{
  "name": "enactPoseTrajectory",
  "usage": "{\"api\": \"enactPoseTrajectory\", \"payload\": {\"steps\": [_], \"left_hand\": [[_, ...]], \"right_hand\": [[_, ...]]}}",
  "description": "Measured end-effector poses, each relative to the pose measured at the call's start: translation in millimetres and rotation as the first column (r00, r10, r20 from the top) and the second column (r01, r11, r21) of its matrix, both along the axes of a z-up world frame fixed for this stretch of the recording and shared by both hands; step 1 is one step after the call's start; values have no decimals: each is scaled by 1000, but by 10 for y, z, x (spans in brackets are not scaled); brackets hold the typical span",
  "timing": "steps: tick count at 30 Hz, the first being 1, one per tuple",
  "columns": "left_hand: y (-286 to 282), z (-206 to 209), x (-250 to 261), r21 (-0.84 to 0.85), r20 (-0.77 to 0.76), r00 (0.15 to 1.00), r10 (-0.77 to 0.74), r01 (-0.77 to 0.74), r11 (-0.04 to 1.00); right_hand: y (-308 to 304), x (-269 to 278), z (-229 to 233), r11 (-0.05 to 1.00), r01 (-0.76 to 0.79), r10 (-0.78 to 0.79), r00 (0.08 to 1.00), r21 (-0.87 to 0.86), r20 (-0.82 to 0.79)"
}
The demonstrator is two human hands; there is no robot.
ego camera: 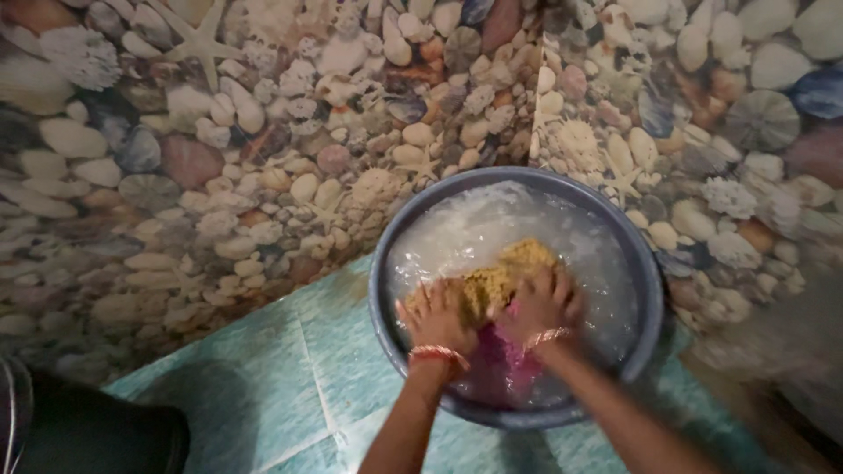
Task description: The person washes laundry by hand in a basin, using a small pitcher to pour water over a garment and then rubbing and wringing it before placing it in a metal bucket.
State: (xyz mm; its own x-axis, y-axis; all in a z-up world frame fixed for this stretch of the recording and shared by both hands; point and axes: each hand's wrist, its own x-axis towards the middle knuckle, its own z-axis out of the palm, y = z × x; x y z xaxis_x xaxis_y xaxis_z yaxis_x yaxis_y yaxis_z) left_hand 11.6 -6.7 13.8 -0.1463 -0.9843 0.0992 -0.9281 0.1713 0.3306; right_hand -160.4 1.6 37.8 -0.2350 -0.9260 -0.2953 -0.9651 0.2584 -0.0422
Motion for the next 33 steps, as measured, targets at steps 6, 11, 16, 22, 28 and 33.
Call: {"api": "enactPoseTrajectory", "payload": {"steps": [6, 11, 16, 22, 28, 33], "left_hand": [[133, -1084, 133, 609, 229, 923, -308, 110, 786], [-146, -1845, 211, 675, 220, 886, -407, 163, 719], [-62, -2129, 316, 694, 199, 860, -469, 215, 688], [-186, -2483, 369, 638, 202, 820, -536, 305, 707], [-395, -1800, 141, 465, 26, 966, -256, 215, 859], [-98, -408, 88, 565, 10, 999, 36, -36, 824]], "right_hand": [[195, -44, -353, 976, -218, 215, 974, 30, 66], [-263, -31, -339, 919, -388, 392, 918, 71, -58], [-569, -8, -344, 912, -331, 336, 942, 244, 21], [-501, 290, -378, 913, -386, 399, 913, 131, -87], [-292, 204, -206, 831, -528, 555, 808, 175, -196], [-696, 107, -269, 872, -397, 443, 888, 285, -118]]}}
